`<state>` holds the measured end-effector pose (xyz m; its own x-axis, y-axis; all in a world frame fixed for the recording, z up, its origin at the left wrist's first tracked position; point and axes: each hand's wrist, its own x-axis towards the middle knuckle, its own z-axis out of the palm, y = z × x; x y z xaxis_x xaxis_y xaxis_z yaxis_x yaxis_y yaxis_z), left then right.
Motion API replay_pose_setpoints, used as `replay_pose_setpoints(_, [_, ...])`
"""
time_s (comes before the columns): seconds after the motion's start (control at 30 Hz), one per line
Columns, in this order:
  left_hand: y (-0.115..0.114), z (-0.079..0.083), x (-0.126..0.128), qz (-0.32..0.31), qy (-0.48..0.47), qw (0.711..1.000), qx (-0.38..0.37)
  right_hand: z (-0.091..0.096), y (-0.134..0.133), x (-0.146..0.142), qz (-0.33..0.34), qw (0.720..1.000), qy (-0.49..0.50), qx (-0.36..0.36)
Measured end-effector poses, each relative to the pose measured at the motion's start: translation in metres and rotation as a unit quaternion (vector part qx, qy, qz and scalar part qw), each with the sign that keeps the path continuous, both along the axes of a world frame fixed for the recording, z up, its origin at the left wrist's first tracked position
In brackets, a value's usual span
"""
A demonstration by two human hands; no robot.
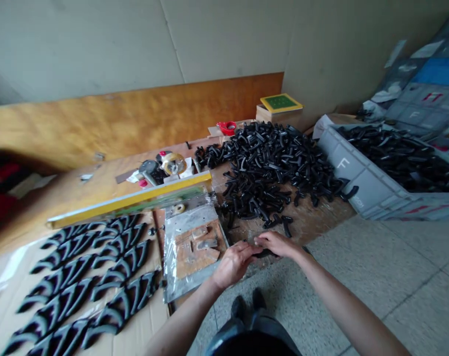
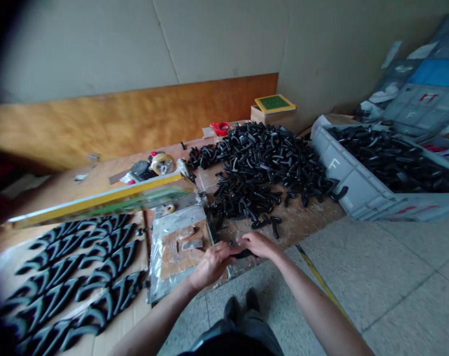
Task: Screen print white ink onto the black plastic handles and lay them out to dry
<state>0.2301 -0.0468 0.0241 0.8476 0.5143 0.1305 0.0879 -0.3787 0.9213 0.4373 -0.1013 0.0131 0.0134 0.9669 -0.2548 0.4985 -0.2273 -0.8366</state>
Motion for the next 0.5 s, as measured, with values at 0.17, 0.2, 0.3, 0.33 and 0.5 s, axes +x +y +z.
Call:
replay_pose_setpoints(0.17, [0.011, -0.009, 0.021, 0.144, 0.022, 0.985, 0.095, -0.013, 0.072, 0.057, -0.069, 0.996, -0.047, -0.016])
replay_pose_setpoints(0.2, [0.014, -0.009, 0.020, 0.169, 0.026, 0.978, 0.117, -0.012, 0.089, 0.072, -0.098, 0.992, -0.078, -0.012])
replay_pose_setpoints(0.3, [0.020, -0.012, -0.004, 0.245, 0.041, 0.957, 0.150, -0.010, 0.134, 0.111, -0.191, 0.952, -0.230, 0.063])
replay_pose_setpoints(0.33, [0.020, -0.015, -0.018, 0.279, 0.046, 0.948, 0.149, -0.011, 0.145, 0.117, -0.210, 0.929, -0.283, 0.109])
replay_pose_setpoints(0.5, [0.003, -0.046, -0.126, 0.505, 0.047, 0.859, 0.065, -0.035, 0.143, 0.072, -0.110, 0.948, -0.235, 0.183])
